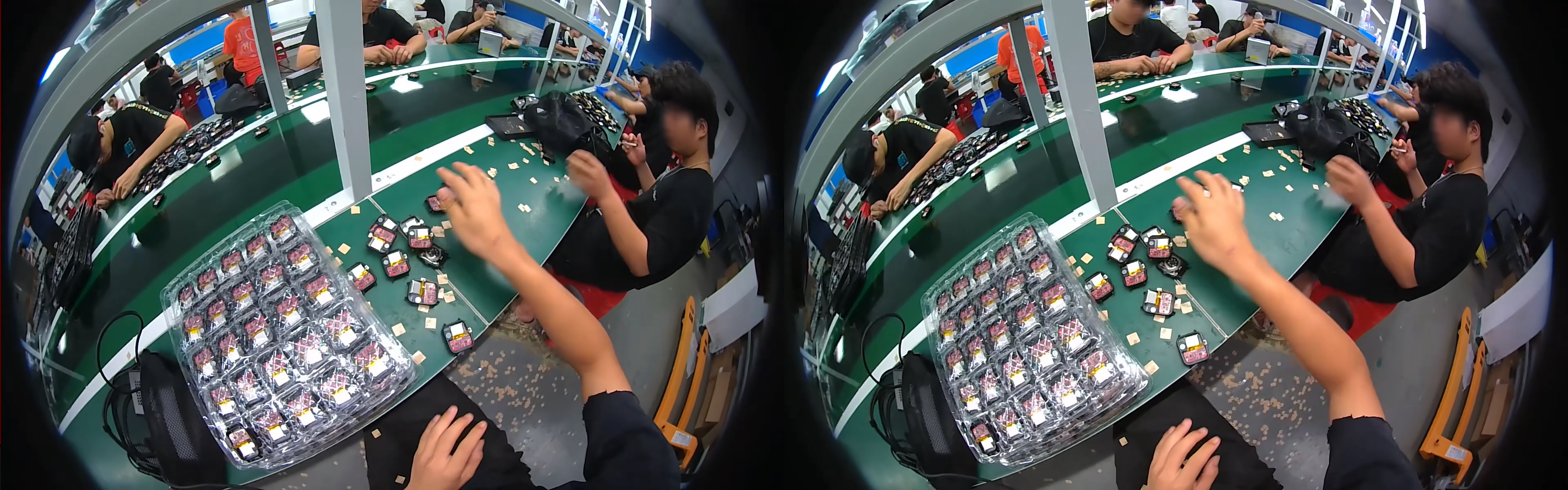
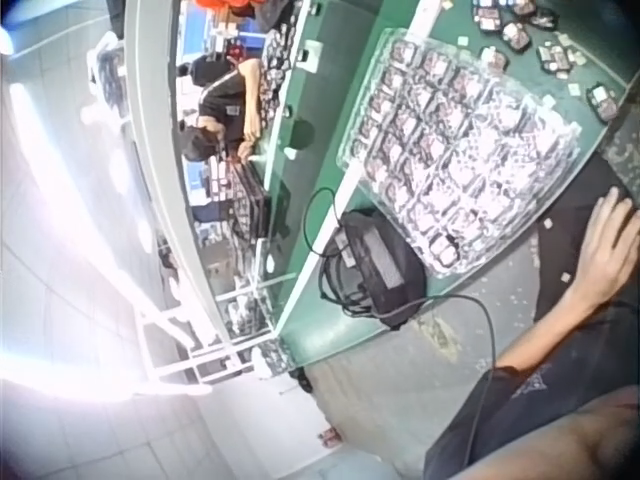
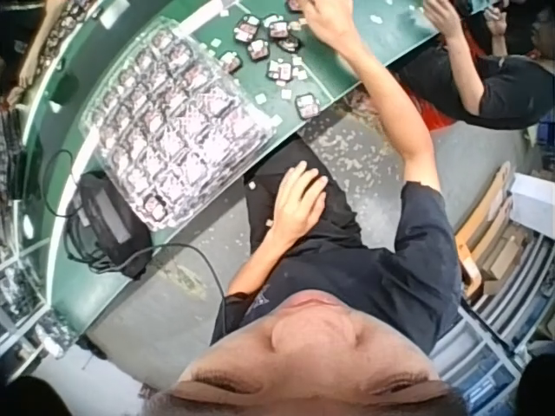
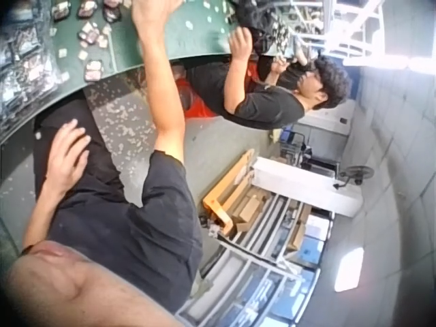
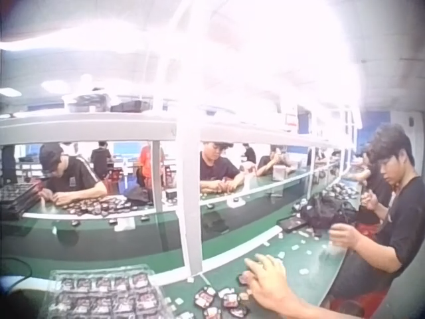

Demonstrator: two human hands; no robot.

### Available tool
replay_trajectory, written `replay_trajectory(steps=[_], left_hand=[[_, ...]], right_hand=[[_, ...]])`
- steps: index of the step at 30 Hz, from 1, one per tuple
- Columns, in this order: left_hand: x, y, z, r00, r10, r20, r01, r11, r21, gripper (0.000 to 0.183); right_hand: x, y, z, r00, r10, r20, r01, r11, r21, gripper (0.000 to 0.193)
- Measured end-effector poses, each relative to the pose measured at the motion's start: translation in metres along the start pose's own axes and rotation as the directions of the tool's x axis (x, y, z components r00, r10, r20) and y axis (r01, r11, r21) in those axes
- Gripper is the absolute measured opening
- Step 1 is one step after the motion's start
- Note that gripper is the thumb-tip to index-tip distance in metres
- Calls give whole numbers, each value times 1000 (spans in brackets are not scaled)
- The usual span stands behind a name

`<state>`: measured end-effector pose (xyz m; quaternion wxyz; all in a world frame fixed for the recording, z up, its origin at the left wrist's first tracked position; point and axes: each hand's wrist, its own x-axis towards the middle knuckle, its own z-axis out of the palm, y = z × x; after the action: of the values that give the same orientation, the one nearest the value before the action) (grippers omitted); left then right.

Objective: Assembling small electronic components into plastic trays and applying stickers or labels.

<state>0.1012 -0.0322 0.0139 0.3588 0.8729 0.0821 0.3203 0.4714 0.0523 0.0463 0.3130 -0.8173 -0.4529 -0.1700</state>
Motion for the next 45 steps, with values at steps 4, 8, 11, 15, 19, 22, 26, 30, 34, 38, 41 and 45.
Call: replay_trajectory(steps=[4, 8, 11, 15, 19, 22, 26, 30, 34, 38, 41, 45], left_hand=[[30, -13, 15, 988, 70, 138, -74, 997, 27, 47], [68, -12, 20, 983, 82, 165, -108, 982, 154, 52], [80, -14, 31, 971, 140, 194, -168, 976, 136, 55], [89, -15, 37, 972, 14, 234, -82, 956, 282, 67], [99, -12, 28, 973, -124, 196, 32, 908, 418, 70], [96, -23, 19, 981, -154, 117, 101, 923, 370, 63], [69, -22, 12, 991, 99, 89, -110, 986, 127, 42], [33, -13, 4, 982, 112, 152, -101, 992, -75, 36], [16, -10, -3, 990, 45, 135, -21, 984, -176, 35], [8, -16, -21, 994, -83, 66, 101, 935, -341, 37], [5, -6, -46, 902, -430, 32, 381, 761, -525, 27], [-8, -5, -35, 787, -598, 148, 294, 153, -943, 72]], right_hand=[[10, 31, 7, 979, 202, 29, -191, 958, -215, 44], [-2, 14, 23, 954, 76, 290, -67, 997, -40, 46], [-15, -13, 23, 945, 12, 326, -9, 1000, -13, 45], [-27, -35, 17, 915, -71, 397, 51, 997, 61, 47], [-48, -70, -13, 947, -220, 234, 221, 975, 23, 45], [-66, -77, -43, 958, -251, 136, 231, 962, 143, 47], [-99, -75, -64, 974, -86, 208, -1, 923, 385, 37], [-129, -103, -68, 938, -56, 343, -50, 955, 292, 36], [-135, -115, -67, 938, 41, 345, -93, 987, 134, 37], [-146, -104, -71, 970, -24, 240, -38, 968, 248, 36], [-161, -111, -95, 990, -20, 141, -45, 897, 441, 30], [-196, -119, -104, 978, -182, 100, 53, 686, 726, 27]])
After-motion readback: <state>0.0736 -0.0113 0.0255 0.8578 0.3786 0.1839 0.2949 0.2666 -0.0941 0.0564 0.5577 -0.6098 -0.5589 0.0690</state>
